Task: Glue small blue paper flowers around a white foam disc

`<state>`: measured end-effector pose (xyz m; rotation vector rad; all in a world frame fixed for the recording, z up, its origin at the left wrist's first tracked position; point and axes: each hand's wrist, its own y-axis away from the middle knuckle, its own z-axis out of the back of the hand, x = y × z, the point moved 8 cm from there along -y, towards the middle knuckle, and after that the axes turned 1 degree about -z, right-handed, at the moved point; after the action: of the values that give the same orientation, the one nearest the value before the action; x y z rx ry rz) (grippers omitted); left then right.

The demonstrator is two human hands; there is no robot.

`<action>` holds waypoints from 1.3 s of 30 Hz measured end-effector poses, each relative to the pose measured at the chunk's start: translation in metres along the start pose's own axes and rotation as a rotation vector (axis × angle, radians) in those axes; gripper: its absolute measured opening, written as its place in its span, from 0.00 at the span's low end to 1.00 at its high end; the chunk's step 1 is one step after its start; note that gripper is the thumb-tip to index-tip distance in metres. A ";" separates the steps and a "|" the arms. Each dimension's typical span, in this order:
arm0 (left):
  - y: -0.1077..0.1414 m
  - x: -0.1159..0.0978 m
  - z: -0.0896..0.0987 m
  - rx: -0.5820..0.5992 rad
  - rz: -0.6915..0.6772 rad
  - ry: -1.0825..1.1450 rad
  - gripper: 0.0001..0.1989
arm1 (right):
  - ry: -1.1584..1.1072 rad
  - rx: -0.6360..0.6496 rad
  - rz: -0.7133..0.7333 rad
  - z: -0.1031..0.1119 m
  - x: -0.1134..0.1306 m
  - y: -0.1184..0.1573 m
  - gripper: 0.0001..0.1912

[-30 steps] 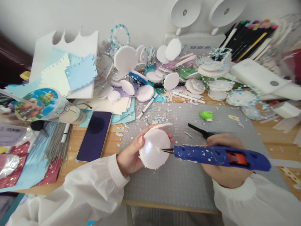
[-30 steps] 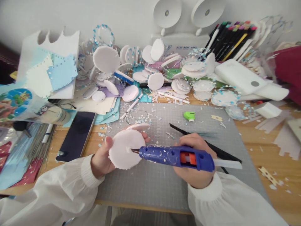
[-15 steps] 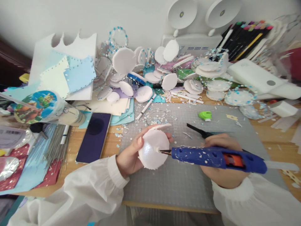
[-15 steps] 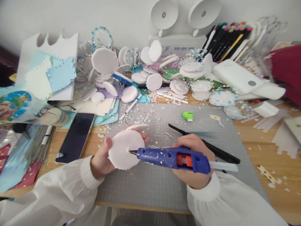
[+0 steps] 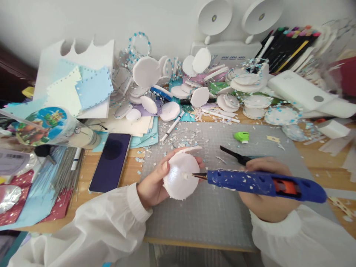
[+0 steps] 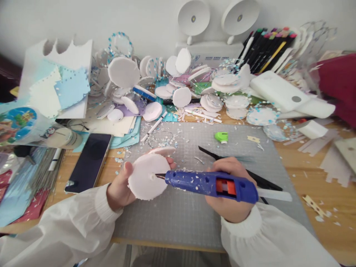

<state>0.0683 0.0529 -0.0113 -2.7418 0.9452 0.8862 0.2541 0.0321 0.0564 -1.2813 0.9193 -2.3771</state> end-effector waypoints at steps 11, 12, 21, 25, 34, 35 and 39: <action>0.001 0.001 0.002 -0.025 0.013 0.006 0.35 | 0.012 0.053 -0.028 -0.003 -0.004 0.004 0.13; 0.001 0.001 0.002 -0.025 0.015 0.009 0.35 | 0.007 0.049 -0.024 -0.004 -0.003 0.003 0.13; -0.001 0.000 0.000 -0.035 0.020 0.017 0.37 | -0.014 0.006 -0.014 -0.002 0.000 0.001 0.14; -0.001 0.001 -0.002 -0.034 0.021 0.042 0.35 | -0.011 0.010 -0.002 -0.003 0.001 0.000 0.14; -0.001 0.001 0.001 -0.015 0.031 0.124 0.34 | 0.227 -0.034 -0.087 0.008 -0.007 0.004 0.09; 0.000 0.000 0.001 -0.021 0.030 0.127 0.33 | 0.220 -0.057 -0.112 0.008 -0.009 0.005 0.09; 0.001 -0.001 0.003 -0.036 0.028 0.123 0.32 | 0.126 -0.158 -0.215 0.015 -0.019 0.002 0.09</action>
<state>0.0658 0.0535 -0.0133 -2.8490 0.9998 0.7535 0.2772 0.0350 0.0490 -1.3631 1.0748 -2.6209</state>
